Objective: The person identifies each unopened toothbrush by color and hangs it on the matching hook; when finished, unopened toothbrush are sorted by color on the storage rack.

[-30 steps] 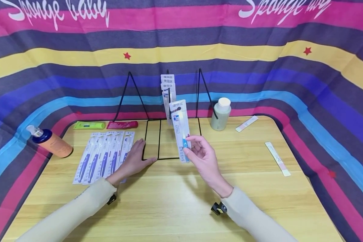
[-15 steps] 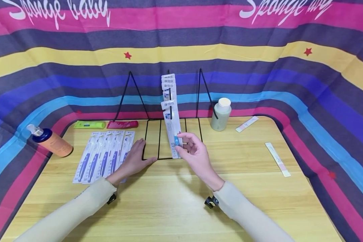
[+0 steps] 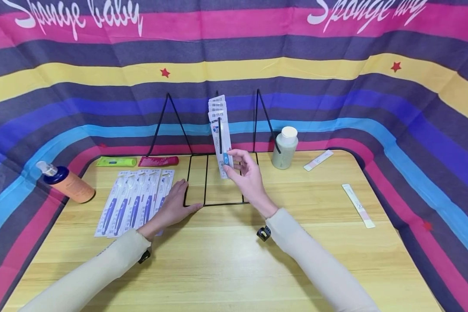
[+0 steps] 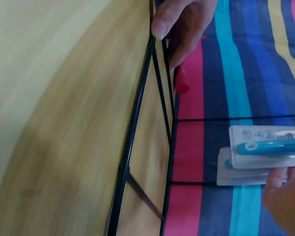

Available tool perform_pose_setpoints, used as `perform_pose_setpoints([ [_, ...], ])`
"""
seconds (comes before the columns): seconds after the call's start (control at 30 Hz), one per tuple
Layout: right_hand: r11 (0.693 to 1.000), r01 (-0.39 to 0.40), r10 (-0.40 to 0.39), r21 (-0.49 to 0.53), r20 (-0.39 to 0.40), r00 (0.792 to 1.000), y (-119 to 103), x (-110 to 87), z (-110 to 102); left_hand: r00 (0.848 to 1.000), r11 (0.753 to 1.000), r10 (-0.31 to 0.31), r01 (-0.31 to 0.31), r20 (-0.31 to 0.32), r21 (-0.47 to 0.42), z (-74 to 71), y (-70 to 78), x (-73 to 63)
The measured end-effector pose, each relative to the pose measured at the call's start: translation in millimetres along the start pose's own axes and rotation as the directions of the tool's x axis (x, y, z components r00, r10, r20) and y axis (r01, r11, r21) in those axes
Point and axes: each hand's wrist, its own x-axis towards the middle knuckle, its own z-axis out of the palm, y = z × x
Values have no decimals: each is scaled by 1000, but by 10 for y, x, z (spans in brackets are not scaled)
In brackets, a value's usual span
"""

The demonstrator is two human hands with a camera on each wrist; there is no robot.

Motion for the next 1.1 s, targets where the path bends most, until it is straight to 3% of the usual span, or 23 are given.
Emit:
perform_pose_setpoints([
  [0.23, 998, -18, 23, -64, 67, 997, 83, 35, -246, 1000, 1000, 12, -12, -2, -5, 5, 33, 7],
  [0.37, 973, -80, 113, -217, 145, 983, 76, -5, -489, 1000, 1000, 22, -22, 12, -4, -5, 38, 39],
  [0.43, 926, -98, 182, -364, 206, 961, 66, -43, -631, 999, 1000, 29, -29, 27, 1, -22, 38, 52],
  [0.57, 753, -56, 333, -656, 306, 892, 51, -142, -890, 997, 998, 46, -44, 62, -40, -87, 31, 49],
  [0.63, 664, -35, 402, -747, 317, 859, 57, -191, -988, 996, 994, 58, -51, 70, -97, -137, 27, 18],
  [0.73, 569, -36, 497, -821, 309, 811, 61, -258, -1087, 996, 980, 71, -60, 52, -190, -227, 7, -59],
  [0.8, 524, -45, 543, -850, 293, 787, 65, -293, -1129, 997, 968, 72, -65, 22, -242, -296, -21, -131],
  [0.9, 484, -39, 573, -874, 284, 769, 70, -328, -1170, 997, 947, 66, -74, -35, -312, -408, -94, -245],
  [1.1, 453, 8, 557, -892, 290, 778, 88, -334, -1188, 986, 902, 16, -85, -163, -424, -695, -335, -468],
])
